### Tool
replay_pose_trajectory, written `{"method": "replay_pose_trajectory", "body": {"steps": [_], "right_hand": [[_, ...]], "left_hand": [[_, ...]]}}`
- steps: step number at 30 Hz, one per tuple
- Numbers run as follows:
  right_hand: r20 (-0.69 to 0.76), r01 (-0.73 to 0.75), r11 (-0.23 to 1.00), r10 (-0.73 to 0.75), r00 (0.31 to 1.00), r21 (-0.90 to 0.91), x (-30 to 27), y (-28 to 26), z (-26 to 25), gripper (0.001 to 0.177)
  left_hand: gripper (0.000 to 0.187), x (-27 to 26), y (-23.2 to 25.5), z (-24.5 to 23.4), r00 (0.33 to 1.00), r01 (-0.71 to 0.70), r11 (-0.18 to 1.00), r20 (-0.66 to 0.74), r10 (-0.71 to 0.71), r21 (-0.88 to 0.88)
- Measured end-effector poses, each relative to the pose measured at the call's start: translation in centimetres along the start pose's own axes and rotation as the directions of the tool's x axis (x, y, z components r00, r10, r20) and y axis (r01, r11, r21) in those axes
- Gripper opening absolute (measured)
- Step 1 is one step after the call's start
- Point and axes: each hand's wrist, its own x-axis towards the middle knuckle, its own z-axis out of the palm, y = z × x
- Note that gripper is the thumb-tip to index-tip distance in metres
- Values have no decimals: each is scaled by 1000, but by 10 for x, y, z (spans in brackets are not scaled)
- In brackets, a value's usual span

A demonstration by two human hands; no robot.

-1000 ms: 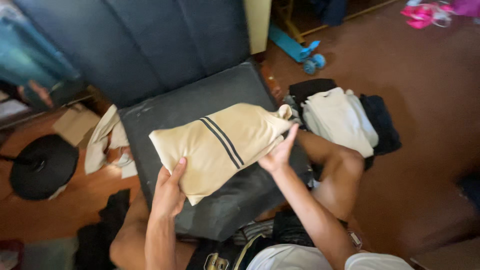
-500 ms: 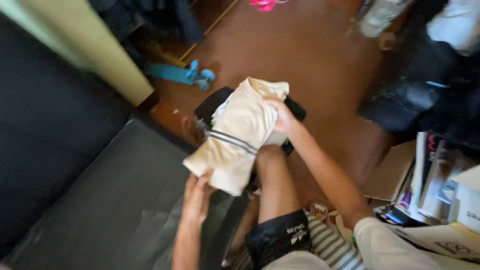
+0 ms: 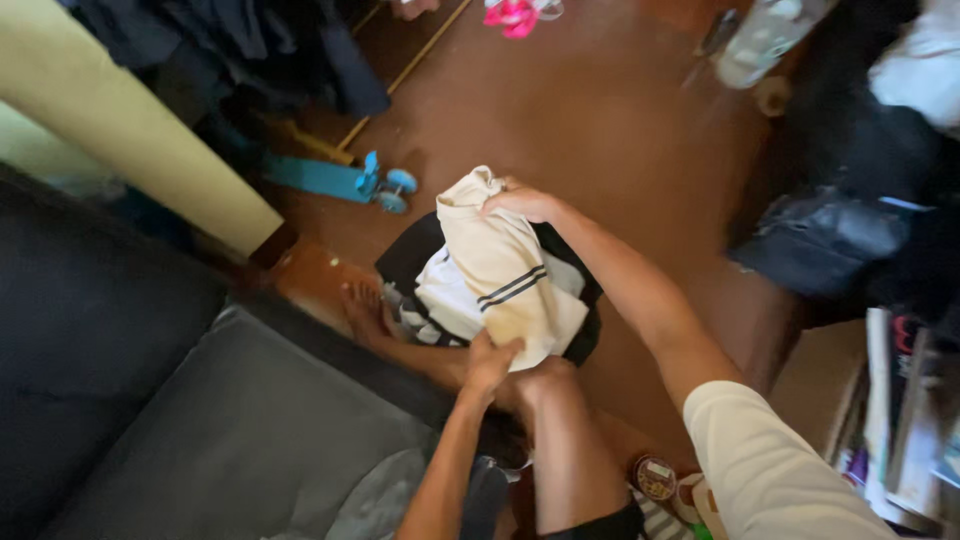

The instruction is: The person folds a beige pair of shorts and a black t-shirt on a black chair, then places them on a stack of other folded clothes. The person is sitting cross-legged on a chair during the task.

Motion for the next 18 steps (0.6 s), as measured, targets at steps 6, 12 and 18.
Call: {"method": "replay_pose_trajectory", "body": {"steps": [6, 12, 18], "right_hand": [[-55, -35, 993, 29, 998, -111, 64, 62, 44, 69], [50, 262, 915, -260, 964, -307, 70, 84, 86, 78], [-393, -71, 774, -238, 888, -629, -9, 96, 94, 78]], "left_hand": [[52, 19, -25, -4, 997, 30, 1000, 76, -29, -9], [70, 50, -53, -28, 985, 122, 554, -32, -169, 824], [70, 81, -59, -62, 891, 56, 714, 288, -351, 698]]}}
